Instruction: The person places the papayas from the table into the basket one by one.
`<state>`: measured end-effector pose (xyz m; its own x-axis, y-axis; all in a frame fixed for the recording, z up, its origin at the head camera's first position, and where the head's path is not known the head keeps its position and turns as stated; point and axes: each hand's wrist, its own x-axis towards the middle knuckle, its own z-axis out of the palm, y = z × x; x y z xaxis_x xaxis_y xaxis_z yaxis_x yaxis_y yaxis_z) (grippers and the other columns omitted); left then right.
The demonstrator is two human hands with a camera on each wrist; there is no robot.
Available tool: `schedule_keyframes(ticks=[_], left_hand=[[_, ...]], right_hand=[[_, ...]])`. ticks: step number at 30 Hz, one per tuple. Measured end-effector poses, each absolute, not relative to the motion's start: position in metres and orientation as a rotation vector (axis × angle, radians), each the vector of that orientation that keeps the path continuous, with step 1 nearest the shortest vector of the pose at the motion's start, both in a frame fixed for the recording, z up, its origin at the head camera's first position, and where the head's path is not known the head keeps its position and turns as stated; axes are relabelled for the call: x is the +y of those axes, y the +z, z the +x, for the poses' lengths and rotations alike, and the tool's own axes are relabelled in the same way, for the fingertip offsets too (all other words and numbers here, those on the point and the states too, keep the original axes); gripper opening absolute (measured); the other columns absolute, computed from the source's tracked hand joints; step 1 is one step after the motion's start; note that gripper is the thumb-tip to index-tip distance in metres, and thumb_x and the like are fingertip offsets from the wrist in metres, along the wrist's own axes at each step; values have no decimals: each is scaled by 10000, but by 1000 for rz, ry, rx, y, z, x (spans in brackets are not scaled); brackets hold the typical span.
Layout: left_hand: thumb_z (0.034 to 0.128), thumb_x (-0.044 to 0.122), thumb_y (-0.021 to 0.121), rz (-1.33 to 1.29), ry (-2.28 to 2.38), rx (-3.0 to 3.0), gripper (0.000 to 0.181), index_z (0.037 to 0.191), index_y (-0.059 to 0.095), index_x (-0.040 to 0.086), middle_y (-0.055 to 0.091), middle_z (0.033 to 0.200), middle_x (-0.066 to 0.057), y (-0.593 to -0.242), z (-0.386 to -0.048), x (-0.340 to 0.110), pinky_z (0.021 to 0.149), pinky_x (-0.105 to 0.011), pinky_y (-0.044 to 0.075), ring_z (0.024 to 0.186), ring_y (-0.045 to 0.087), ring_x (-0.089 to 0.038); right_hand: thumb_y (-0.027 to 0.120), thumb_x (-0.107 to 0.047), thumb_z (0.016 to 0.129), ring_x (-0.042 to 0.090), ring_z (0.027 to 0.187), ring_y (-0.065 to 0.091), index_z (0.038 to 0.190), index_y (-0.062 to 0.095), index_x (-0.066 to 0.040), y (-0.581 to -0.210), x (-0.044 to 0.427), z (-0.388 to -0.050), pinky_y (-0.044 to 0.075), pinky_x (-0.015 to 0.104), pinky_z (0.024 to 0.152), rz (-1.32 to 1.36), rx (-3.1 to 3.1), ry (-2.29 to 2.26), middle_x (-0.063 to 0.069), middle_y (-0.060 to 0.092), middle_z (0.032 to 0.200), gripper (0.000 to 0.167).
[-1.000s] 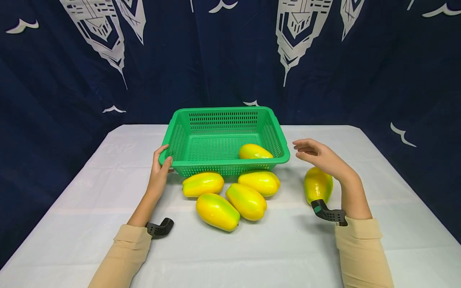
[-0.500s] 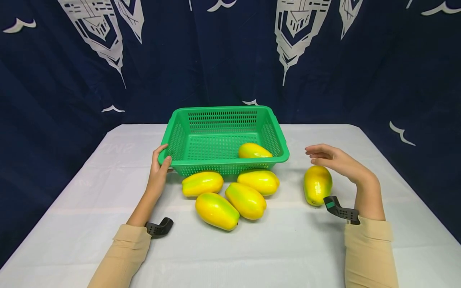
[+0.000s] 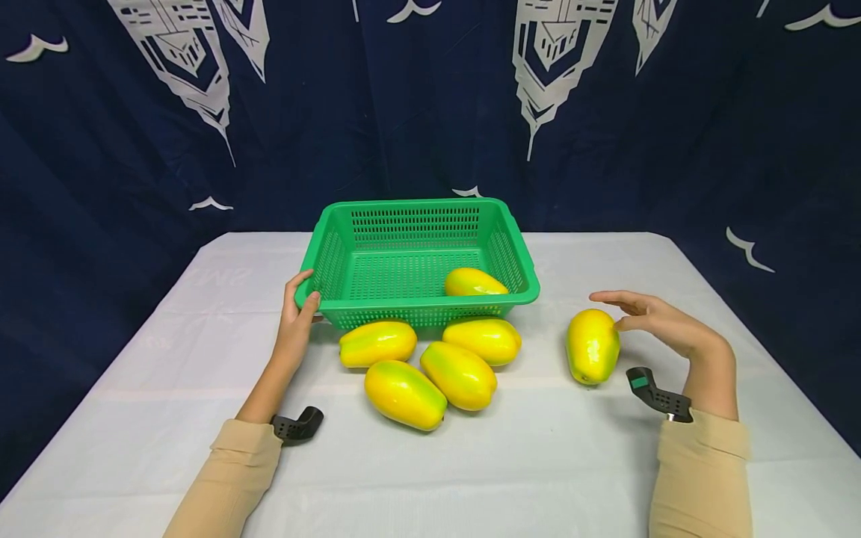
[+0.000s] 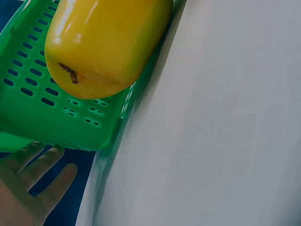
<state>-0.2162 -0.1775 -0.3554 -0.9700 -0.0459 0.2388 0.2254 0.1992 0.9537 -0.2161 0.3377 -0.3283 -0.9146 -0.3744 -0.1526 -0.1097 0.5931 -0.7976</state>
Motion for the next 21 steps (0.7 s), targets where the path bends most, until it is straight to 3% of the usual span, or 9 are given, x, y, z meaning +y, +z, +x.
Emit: schedule_keyframes(ticks=[8,16,19,21], left_hand=[[975,212,348,-171,-1864,-2253,484,1420,182,121,292,1355,-185,-356,-216,-177,881,-447,363,963,408,-146],[971,221,353,-167,-1854,-2257,488,1419,188,122,292,1365,-177,-356,-217,-177,867,-423,375,953,414,-127],[969,225,354,-174,-1859,-2252,491,1419,187,123,292,1346,-187,-356,-217,-178,874,-437,366,944,410,-130],[969,225,356,-176,-1861,-2248,491,1418,188,122,294,1341,-191,-356,-217,-178,879,-449,362,938,412,-127]], right_hand=[[503,-244,908,434,1341,98,1426,227,-91,-354,344,-222,140,695,972,-334,2372,-1337,196,146,1482,606],[407,-265,955,440,1335,69,1468,46,-245,-371,346,-225,124,664,1021,-286,2223,-1443,222,3,1490,628],[403,-274,957,366,1328,123,1468,58,-249,-374,345,-226,123,636,1044,-278,2197,-1472,192,-15,1495,617],[407,-275,955,240,1300,223,1467,85,-242,-375,344,-226,159,606,1052,-281,2191,-1474,139,59,1490,606]])
